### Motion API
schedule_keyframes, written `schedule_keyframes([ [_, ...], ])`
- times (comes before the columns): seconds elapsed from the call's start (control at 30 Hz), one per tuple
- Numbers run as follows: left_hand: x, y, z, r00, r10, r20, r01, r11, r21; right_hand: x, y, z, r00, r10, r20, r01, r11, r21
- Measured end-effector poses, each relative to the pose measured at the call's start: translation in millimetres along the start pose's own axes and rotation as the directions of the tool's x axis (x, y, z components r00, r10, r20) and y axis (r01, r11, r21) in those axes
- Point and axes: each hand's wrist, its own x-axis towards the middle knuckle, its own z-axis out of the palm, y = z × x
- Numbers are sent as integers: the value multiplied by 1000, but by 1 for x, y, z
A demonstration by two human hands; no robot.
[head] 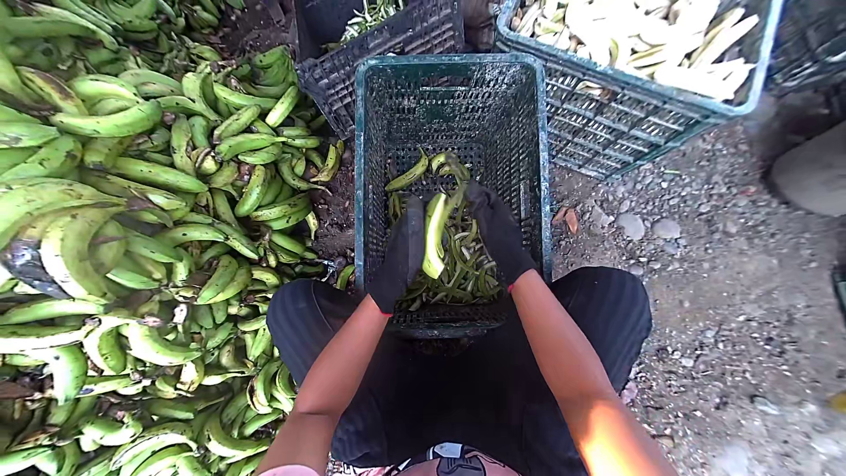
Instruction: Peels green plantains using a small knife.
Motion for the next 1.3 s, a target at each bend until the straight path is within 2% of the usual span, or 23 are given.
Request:
schedule_keyframes([
  [0.07, 2, -1, -3, 999, -38, 31, 42, 985, -170, -2, 2, -8, 999, -26, -25, 29, 993, 118],
  [0.13, 11, -5, -9, 996, -38, 78, 68, 896, -440, -5, 3, -10, 992, -121, -35, 125, 974, 189],
  [0.2, 19, -5, -17, 996, -33, 86, 73, 858, -509, -9, -3, -8, 977, -210, -21, 211, 969, 131],
  [0.3, 25, -5, -24, 998, 39, -51, -58, 891, -450, -26, -12, 1, 956, -285, 76, 293, 945, -146],
  [0.37, 28, -7, -31, 990, 90, -111, -127, 907, -402, -40, -16, 6, 937, -316, 151, 345, 905, -250],
  [0.43, 27, -5, -34, 988, 60, -145, -112, 915, -386, -49, -18, 10, 908, -380, 176, 417, 860, -295],
  [0.5, 28, -7, -36, 989, 65, -129, -111, 915, -389, -51, -21, 10, 908, -381, 175, 418, 854, -309],
  [0.6, 24, -3, -30, 985, 121, -120, -158, 914, -374, -48, -27, 12, 947, -254, 197, 304, 908, -290],
  [0.7, 21, -10, -26, 978, 181, -107, -202, 951, -235, -36, -25, 20, 981, -171, 88, 189, 941, -282],
  [0.8, 7, -6, -10, 1000, 17, 15, -16, 995, -102, -12, -19, 12, 993, -91, -74, 75, 979, -191],
  [0.87, 6, -3, -6, 992, -68, 106, 86, 982, -171, -3, -13, -2, 991, -82, -109, 78, 996, -39],
  [0.93, 12, -1, -16, 992, -55, 112, 84, 957, -278, -10, -11, -7, 985, -159, -63, 162, 986, 38],
  [1.03, 25, -5, -33, 995, 95, -29, -99, 959, -266, -30, -12, 0, 954, -293, 56, 297, 951, -88],
  [1.1, 29, -4, -40, 981, 151, -124, -175, 959, -222, -51, -15, 5, 935, -324, 142, 348, 917, -194],
  [1.13, 30, -3, -40, 975, 149, -164, -187, 950, -249, -56, -17, 9, 926, -352, 136, 376, 895, -242],
  [1.2, 28, -6, -38, 982, 156, -103, -178, 952, -248, -53, -21, 13, 944, -317, 96, 331, 901, -281],
  [1.3, 13, -9, -23, 999, 29, 46, -26, 997, -79, -26, -24, 6, 982, -183, -37, 169, 955, -244],
])
